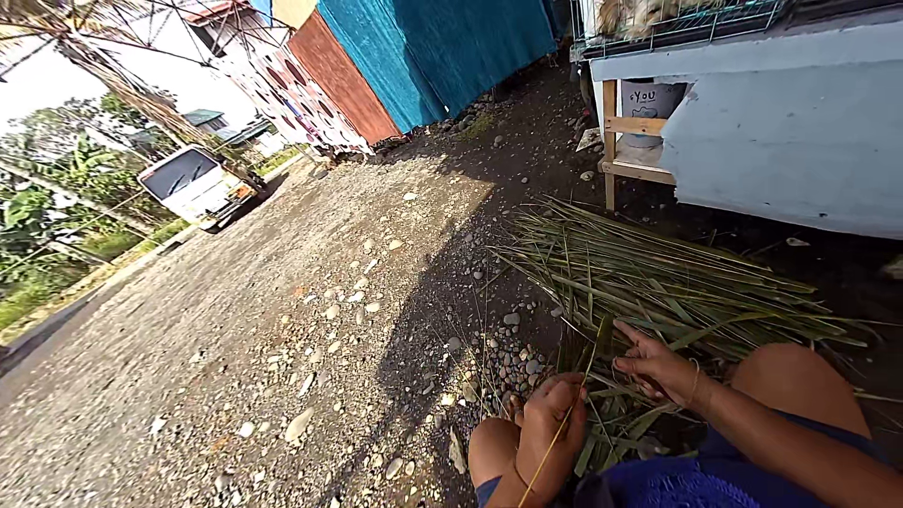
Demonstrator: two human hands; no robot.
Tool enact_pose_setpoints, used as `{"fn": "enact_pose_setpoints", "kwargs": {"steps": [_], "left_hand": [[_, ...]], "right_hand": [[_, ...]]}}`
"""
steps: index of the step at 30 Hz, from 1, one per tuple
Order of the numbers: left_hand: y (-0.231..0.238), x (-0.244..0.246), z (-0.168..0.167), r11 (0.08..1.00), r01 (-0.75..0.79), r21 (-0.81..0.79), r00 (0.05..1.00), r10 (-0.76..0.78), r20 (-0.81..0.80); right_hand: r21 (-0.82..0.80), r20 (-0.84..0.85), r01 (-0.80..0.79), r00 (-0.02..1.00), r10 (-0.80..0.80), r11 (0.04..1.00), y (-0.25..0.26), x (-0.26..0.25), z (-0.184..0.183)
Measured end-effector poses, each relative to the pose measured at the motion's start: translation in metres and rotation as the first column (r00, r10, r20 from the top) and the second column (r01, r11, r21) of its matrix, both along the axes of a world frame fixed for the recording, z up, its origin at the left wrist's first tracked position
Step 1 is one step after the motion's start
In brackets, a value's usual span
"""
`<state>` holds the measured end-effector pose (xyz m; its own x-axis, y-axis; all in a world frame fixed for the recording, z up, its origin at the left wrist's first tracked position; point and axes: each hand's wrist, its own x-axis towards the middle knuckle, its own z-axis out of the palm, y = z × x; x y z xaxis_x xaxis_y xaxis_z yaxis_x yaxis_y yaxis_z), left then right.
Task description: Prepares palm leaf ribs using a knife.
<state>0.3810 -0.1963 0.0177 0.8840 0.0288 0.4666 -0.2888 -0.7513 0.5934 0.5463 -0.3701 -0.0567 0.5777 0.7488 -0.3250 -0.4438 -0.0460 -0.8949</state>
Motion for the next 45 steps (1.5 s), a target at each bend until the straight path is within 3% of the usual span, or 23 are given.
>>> {"fn": "enact_pose_setpoints", "kwargs": {"steps": [3, 11, 13, 15, 19, 22, 24, 27, 30, 36, 40, 45], "left_hand": [[-0.006, -0.007, 0.002, 0.996, 0.047, 0.072, 0.999, -0.047, -0.008], [-0.013, -0.022, -0.022, 0.993, 0.053, 0.102, 0.996, -0.046, -0.075], [-0.011, -0.024, -0.023, 0.999, 0.025, 0.044, 0.994, -0.020, -0.105], [-0.002, -0.025, -0.019, 0.984, -0.120, -0.131, 0.973, 0.090, -0.212], [0.033, -0.024, -0.018, 0.737, -0.445, -0.509, 0.873, 0.233, -0.428], [0.047, -0.027, -0.017, 0.554, -0.570, -0.606, 0.815, 0.293, -0.499], [0.050, -0.028, -0.018, 0.517, -0.595, -0.615, 0.801, 0.315, -0.510], [0.043, -0.029, -0.025, 0.577, -0.556, -0.598, 0.823, 0.281, -0.493], [0.038, -0.026, -0.030, 0.705, -0.472, -0.530, 0.867, 0.262, -0.423], [0.023, -0.025, -0.021, 0.944, -0.301, -0.136, 0.920, 0.250, -0.301], [0.011, -0.024, -0.021, 0.988, -0.125, 0.095, 0.975, 0.141, -0.173], [0.002, -0.026, -0.020, 0.975, 0.042, 0.220, 0.999, -0.037, -0.026]], "right_hand": [[-0.156, -0.048, 0.062, 0.996, -0.070, 0.986, -0.004, 0.019, -0.019], [-0.324, -0.106, 0.036, 0.992, -0.075, 0.945, 0.001, 0.017, -0.054], [-0.313, -0.229, 0.042, 0.966, -0.118, 0.949, 0.001, 0.018, -0.055], [-0.228, -0.374, 0.044, 0.918, -0.129, 0.973, -0.005, 0.019, -0.058], [-0.077, -0.484, 0.010, 0.874, -0.046, 0.997, -0.016, 0.020, -0.063], [0.086, -0.577, -0.005, 0.815, 0.054, 0.996, -0.023, 0.025, -0.073], [0.067, -0.612, 0.047, 0.791, 0.004, 0.997, -0.022, 0.027, -0.074], [-0.045, -0.555, 0.104, 0.824, -0.112, 0.994, -0.016, 0.023, -0.069], [-0.177, -0.408, 0.108, 0.896, -0.173, 0.978, -0.013, 0.019, -0.062], [-0.171, -0.156, -0.116, 0.984, 0.090, 0.978, -0.014, 0.011, -0.046], [-0.269, -0.050, -0.189, 0.982, 0.182, 0.944, -0.011, 0.009, -0.042], [-0.329, -0.014, -0.243, 0.968, 0.252, 0.913, -0.012, 0.013, -0.049]]}}
